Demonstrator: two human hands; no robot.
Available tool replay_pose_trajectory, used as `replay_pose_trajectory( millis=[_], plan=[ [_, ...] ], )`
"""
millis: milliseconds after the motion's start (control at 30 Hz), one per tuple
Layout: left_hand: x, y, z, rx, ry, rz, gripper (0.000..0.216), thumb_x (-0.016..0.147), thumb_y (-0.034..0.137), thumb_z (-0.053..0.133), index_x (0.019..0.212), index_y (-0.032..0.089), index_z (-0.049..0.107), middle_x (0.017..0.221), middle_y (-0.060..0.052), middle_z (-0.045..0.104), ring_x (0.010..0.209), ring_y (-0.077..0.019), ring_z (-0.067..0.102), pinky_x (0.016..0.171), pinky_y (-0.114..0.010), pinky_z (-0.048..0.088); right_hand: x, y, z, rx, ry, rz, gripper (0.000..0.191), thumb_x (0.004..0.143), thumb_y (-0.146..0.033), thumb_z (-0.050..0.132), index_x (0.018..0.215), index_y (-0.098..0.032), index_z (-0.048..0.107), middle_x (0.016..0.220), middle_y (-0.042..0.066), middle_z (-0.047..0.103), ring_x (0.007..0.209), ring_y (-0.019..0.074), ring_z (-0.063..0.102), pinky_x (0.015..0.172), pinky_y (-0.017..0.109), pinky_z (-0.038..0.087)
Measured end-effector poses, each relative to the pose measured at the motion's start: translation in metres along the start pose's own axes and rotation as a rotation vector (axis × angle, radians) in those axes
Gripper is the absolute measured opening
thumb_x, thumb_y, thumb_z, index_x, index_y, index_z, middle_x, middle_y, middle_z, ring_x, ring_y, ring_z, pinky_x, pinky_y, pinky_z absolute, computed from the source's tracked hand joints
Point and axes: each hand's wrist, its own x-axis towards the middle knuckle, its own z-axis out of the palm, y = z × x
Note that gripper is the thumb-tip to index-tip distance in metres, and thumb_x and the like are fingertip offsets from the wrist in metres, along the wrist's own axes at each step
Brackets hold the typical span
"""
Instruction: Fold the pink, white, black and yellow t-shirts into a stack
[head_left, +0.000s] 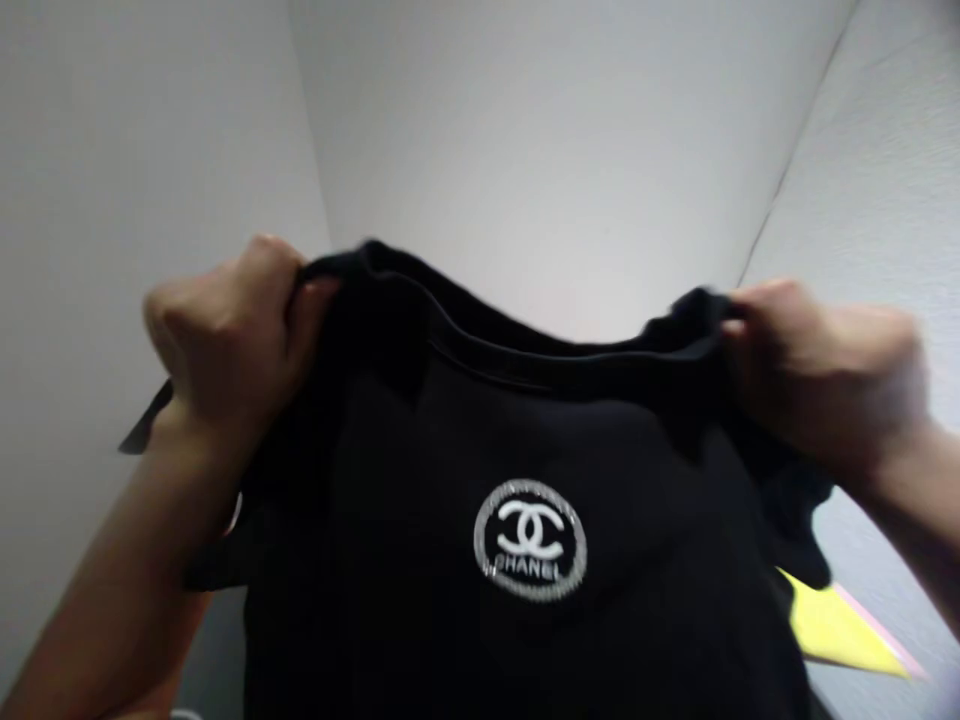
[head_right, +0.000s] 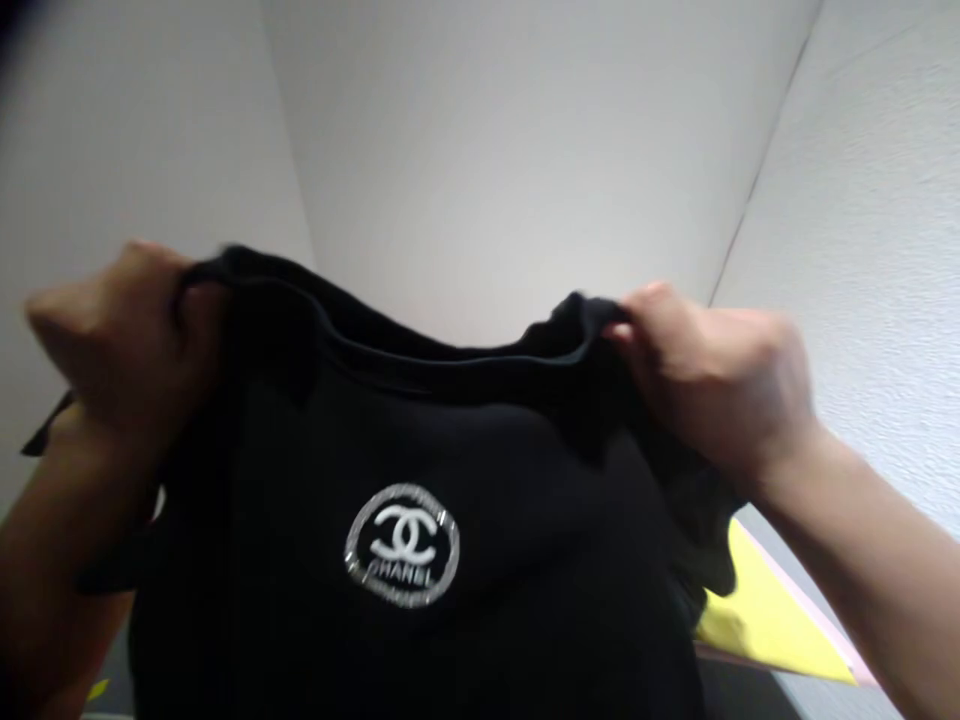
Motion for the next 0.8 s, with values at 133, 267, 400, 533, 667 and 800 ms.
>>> replay_pose_trajectory(
  millis=[133, 267, 400, 533, 667, 800],
  plan=[
    [0.004, -0.001, 0.004, 0.128, -0.155, 0.166, 0.067, 0.097, 0.052, 0.013, 0.081, 0.006, 0.058, 0.062, 0.008, 0.032, 0.056, 0.0017, 0.039, 0.069, -0.017, 0.03, 0.009, -0.006, 0.001, -0.173, -0.025, -0.09, 0.056, 0.1, -0.054, 0.019, 0.098, -0.02, 0.063, 0.06, 0.0, 0.044, 0.051, 0.0132, 0.035, 0.054, 0.03, 0.021],
    [0.012, 0.004, -0.002, -0.172, -0.454, 0.192, 0.056, 0.097, 0.05, 0.021, 0.078, 0.008, 0.054, 0.062, 0.01, 0.036, 0.054, 0.0031, 0.034, 0.063, -0.011, 0.026, 0.024, -0.001, -0.003, 0.125, -0.193, -0.053, 0.06, 0.095, -0.065, 0.026, 0.097, -0.019, 0.064, 0.063, -0.001, 0.052, 0.055, 0.0112, 0.043, 0.058, 0.03, 0.031],
    [0.02, 0.006, -0.006, -0.394, -0.545, 0.155, 0.042, 0.095, 0.047, 0.037, 0.087, 0.009, 0.054, 0.068, 0.009, 0.04, 0.059, 0.0014, 0.037, 0.063, -0.01, 0.029, 0.028, 0.001, -0.007, 0.395, -0.296, 0.087, 0.055, 0.086, -0.071, 0.043, 0.089, -0.02, 0.064, 0.07, 0.0, 0.06, 0.061, 0.0122, 0.05, 0.057, 0.03, 0.035],
    [0.014, 0.009, -0.01, -0.586, -0.553, 0.118, 0.017, 0.092, 0.034, 0.052, 0.09, 0.017, 0.053, 0.07, 0.005, 0.048, 0.061, -0.0056, 0.044, 0.056, -0.016, 0.035, 0.017, -0.005, -0.009, 0.687, -0.447, 0.208, 0.038, 0.082, -0.063, 0.06, 0.085, -0.025, 0.061, 0.073, 0.001, 0.062, 0.063, 0.0161, 0.054, 0.053, 0.029, 0.041],
    [0.009, 0.012, -0.019, -0.546, -0.543, 0.115, 0.007, 0.089, 0.027, 0.057, 0.088, 0.022, 0.054, 0.075, 0.003, 0.054, 0.064, -0.009, 0.051, 0.056, -0.021, 0.039, 0.011, -0.006, -0.017, 0.735, -0.576, 0.286, 0.038, 0.078, -0.062, 0.065, 0.083, -0.026, 0.06, 0.071, 0.003, 0.062, 0.06, 0.0189, 0.056, 0.047, 0.03, 0.043],
    [0.022, 0.004, -0.038, -0.56, -0.567, 0.114, 0.006, 0.089, 0.031, 0.056, 0.087, 0.026, 0.054, 0.079, 0.003, 0.057, 0.066, -0.0117, 0.054, 0.057, -0.025, 0.043, 0.01, -0.009, -0.032, 0.851, -0.708, 0.403, 0.034, 0.075, -0.064, 0.064, 0.077, -0.03, 0.056, 0.067, 0.003, 0.059, 0.055, 0.0213, 0.055, 0.041, 0.033, 0.043]
  ],
)
